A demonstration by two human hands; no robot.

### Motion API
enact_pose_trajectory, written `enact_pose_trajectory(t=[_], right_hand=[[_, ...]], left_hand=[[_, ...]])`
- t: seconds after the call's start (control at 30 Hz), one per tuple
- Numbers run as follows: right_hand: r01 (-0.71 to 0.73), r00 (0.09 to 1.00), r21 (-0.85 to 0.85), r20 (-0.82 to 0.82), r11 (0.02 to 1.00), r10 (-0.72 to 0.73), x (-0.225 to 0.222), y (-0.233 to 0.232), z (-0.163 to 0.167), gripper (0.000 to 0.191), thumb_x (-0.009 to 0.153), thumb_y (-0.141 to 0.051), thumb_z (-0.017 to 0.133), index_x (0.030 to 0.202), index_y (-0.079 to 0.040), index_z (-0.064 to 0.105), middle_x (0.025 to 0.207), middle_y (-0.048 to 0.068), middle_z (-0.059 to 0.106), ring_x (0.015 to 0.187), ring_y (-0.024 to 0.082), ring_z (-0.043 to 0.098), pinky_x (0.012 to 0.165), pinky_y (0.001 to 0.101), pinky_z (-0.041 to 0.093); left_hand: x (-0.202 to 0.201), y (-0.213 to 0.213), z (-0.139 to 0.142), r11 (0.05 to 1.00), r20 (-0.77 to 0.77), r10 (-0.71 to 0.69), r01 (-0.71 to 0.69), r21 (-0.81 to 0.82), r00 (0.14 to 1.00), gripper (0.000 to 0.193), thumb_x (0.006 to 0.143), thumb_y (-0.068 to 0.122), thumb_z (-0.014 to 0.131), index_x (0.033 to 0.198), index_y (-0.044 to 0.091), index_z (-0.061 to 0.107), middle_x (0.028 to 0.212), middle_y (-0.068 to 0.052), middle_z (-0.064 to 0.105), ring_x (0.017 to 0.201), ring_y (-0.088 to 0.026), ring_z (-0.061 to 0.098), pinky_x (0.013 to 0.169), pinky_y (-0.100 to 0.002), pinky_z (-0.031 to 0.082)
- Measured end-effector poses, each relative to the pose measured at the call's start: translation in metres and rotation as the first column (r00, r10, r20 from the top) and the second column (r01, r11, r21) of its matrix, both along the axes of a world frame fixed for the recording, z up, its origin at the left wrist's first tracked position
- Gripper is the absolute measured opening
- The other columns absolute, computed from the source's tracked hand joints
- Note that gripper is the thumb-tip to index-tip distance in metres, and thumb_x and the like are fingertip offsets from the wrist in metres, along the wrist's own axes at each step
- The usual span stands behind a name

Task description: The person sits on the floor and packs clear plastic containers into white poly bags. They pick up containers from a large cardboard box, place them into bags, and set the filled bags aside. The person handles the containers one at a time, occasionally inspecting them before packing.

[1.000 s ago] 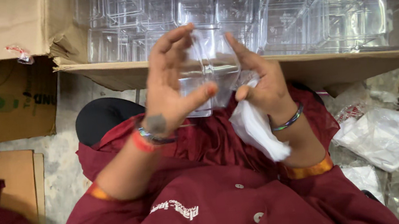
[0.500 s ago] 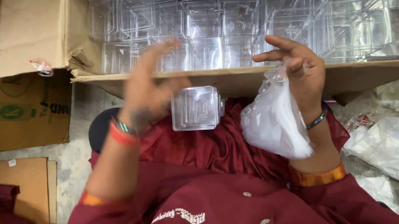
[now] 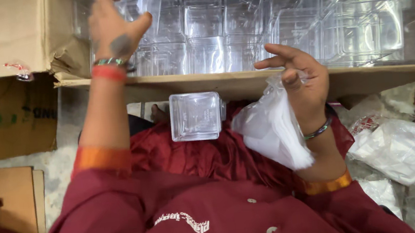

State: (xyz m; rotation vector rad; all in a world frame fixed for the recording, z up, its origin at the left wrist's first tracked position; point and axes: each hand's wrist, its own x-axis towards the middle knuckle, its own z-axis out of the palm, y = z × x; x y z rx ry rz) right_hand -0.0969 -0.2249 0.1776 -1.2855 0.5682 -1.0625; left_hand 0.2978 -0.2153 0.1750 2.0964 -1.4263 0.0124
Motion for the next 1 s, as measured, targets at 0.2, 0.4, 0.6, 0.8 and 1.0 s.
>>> enact_pose_trajectory(t=[0.2,0.4,0.6,0.8,1.0], right_hand=[[0.025,1.000,-0.060,0.012,0.998,-0.025,0.002,-0.002,-0.010,0.086,0.098,-0.063,0.072,0.139,0.010,0.057,0.115,0.020,0.072,0.106,0.019,0.071,0.088,0.0242,0.052],[0.051,0.998,-0.130,-0.036,0.990,-0.056,0.009,-0.001,0.000,0.073,0.103,-0.060,0.067,0.127,0.009,0.066,0.114,0.016,0.072,0.107,0.022,0.073,0.096,0.0300,0.054],[0.223,0.844,-0.570,-0.294,0.791,-0.449,0.012,0.046,0.035,0.059,0.109,-0.053,0.065,0.110,0.005,0.075,0.104,0.014,0.076,0.101,0.021,0.074,0.091,0.0300,0.056],[0.267,0.953,-0.274,-0.071,0.924,-0.296,0.000,0.100,0.063,0.053,0.101,-0.052,0.068,0.103,0.001,0.076,0.100,0.008,0.075,0.091,0.018,0.071,0.084,0.0282,0.055],[0.008,0.997,-0.006,-0.077,1.000,-0.009,-0.023,0.142,0.056,0.032,0.096,-0.022,0.080,0.112,0.004,0.072,0.114,0.010,0.068,0.106,0.017,0.064,0.096,0.0267,0.051]], left_hand=[[-0.088,0.115,0.101,0.649,-0.161,-0.751,0.761,0.002,0.640,0.067,0.069,0.029,0.081,0.127,0.008,0.055,0.136,-0.021,0.055,0.128,-0.038,0.054,0.109,-0.050,0.042],[-0.125,0.130,0.111,0.701,0.224,-0.711,0.697,0.152,0.667,0.078,0.066,0.057,0.082,0.125,0.010,0.062,0.144,-0.022,0.051,0.133,-0.043,0.049,0.110,-0.057,0.035],[-0.187,0.166,0.111,0.782,-0.461,-0.608,0.589,-0.205,0.646,0.084,0.079,0.057,0.082,0.140,0.005,0.056,0.142,-0.013,0.063,0.133,-0.034,0.064,0.113,-0.044,0.050],[-0.244,0.181,0.072,0.822,-0.538,-0.555,0.519,-0.236,0.634,0.035,0.101,0.018,0.070,0.132,0.006,0.058,0.114,-0.014,0.070,0.105,-0.031,0.071,0.088,-0.038,0.057],[-0.223,0.202,0.065,0.841,-0.706,-0.437,0.531,-0.101,0.557,0.014,0.101,0.016,0.067,0.112,0.007,0.066,0.091,-0.012,0.071,0.075,-0.024,0.071,0.071,-0.035,0.057]])
